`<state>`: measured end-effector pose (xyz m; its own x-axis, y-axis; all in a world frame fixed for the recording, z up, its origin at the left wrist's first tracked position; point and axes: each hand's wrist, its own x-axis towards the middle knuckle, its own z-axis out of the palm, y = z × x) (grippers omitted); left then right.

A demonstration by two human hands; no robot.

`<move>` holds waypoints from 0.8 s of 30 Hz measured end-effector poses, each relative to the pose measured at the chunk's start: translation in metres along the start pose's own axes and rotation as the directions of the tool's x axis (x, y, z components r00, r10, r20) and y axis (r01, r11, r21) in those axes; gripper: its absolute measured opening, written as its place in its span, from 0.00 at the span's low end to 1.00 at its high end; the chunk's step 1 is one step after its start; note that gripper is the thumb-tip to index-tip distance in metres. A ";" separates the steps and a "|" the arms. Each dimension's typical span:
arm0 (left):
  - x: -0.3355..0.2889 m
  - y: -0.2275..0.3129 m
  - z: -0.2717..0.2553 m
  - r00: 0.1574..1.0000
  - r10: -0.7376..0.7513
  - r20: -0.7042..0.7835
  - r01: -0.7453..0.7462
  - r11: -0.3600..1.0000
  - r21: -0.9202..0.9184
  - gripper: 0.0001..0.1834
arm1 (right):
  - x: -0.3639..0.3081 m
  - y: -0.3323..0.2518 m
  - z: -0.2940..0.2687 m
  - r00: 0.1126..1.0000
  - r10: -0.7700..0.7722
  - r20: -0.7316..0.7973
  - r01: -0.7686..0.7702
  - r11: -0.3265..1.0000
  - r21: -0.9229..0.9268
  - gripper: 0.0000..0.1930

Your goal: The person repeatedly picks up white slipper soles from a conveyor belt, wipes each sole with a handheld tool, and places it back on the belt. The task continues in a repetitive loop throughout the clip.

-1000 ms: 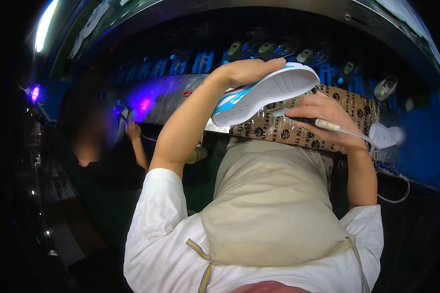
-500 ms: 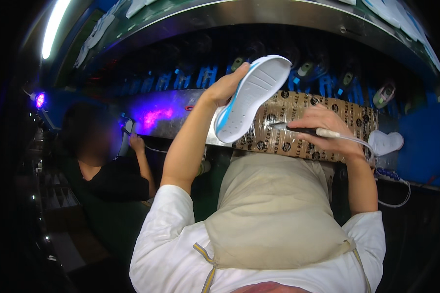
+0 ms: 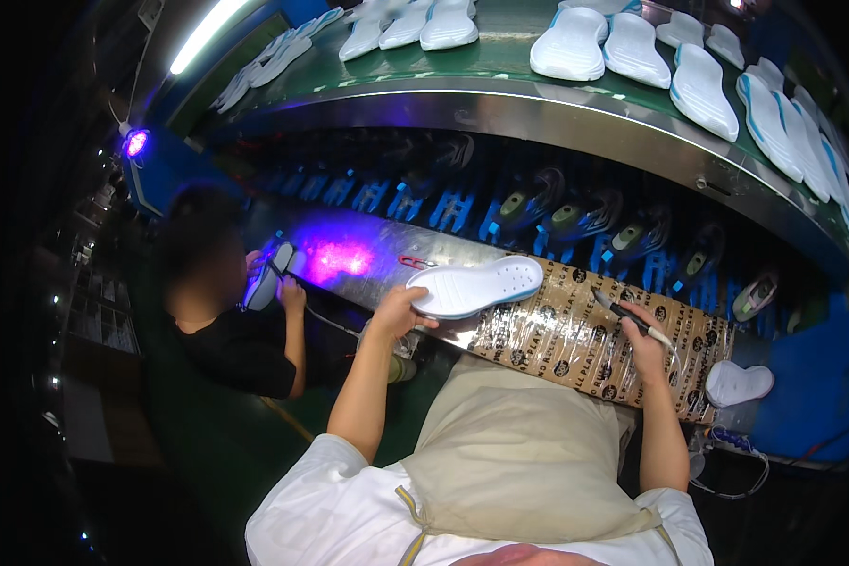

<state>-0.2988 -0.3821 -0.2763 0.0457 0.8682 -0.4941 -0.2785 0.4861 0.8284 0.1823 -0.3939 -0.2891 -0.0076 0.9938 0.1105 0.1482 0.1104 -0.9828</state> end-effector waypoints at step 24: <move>0.173 0.392 0.257 0.422 0.880 0.218 -0.495 0.023 0.869 0.22 | -0.020 0.046 -0.002 0.998 0.057 -0.009 -0.057 0.997 0.050 0.16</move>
<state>-0.1539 -0.0157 0.0312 -0.0169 0.8160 0.5779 0.8043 -0.3323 0.4926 0.1917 -0.4090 -0.3360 0.0093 0.9984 0.0555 0.0986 0.0543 -0.9936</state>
